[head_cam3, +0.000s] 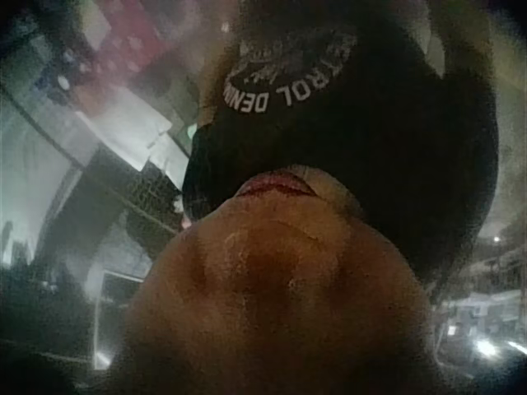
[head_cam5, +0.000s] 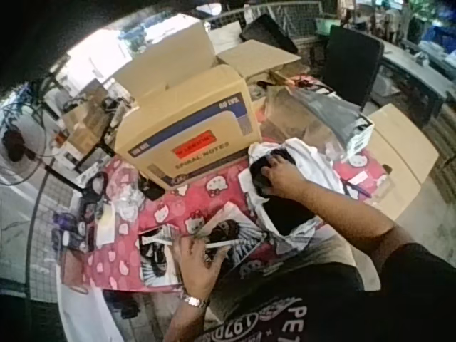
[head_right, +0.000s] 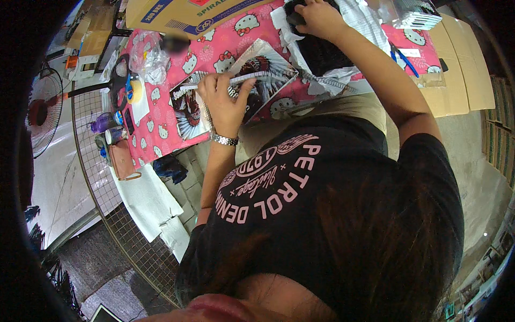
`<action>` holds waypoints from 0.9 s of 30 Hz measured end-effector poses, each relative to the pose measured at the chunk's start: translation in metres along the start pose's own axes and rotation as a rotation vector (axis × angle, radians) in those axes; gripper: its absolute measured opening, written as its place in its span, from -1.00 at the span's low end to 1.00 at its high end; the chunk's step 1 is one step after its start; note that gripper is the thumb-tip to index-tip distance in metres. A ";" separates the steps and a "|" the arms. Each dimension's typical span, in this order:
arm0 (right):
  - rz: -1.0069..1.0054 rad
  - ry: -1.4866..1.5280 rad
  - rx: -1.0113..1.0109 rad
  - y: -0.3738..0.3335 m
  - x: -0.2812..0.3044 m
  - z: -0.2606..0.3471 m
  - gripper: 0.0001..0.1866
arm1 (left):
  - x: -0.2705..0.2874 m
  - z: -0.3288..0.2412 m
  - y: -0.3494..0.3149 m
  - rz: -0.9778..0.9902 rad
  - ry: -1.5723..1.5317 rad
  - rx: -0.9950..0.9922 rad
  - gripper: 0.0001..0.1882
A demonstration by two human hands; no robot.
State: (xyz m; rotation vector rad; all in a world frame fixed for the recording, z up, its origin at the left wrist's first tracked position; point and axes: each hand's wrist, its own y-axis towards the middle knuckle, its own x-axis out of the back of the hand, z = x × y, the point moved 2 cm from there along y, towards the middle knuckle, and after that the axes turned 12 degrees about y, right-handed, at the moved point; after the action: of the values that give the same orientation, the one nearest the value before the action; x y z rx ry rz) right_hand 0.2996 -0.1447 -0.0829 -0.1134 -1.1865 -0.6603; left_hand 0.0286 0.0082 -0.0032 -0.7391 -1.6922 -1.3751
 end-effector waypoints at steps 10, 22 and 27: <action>0.566 1.217 0.032 -0.012 0.044 0.093 -0.55 | 0.003 0.003 0.006 0.044 -0.016 -0.056 -0.52; 0.602 1.000 0.159 -0.002 0.045 0.105 -0.39 | 0.009 0.007 0.011 0.149 -0.034 -0.087 -0.61; 0.663 1.097 0.094 -0.003 0.041 0.109 -0.41 | 0.004 0.013 0.009 0.222 -0.104 -0.032 -0.63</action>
State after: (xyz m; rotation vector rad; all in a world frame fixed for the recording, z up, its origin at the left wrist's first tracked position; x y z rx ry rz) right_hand 0.2172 -0.1191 -0.0045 -0.0427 -0.0773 -0.0141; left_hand 0.0313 0.0223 0.0041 -1.0002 -1.6152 -1.2293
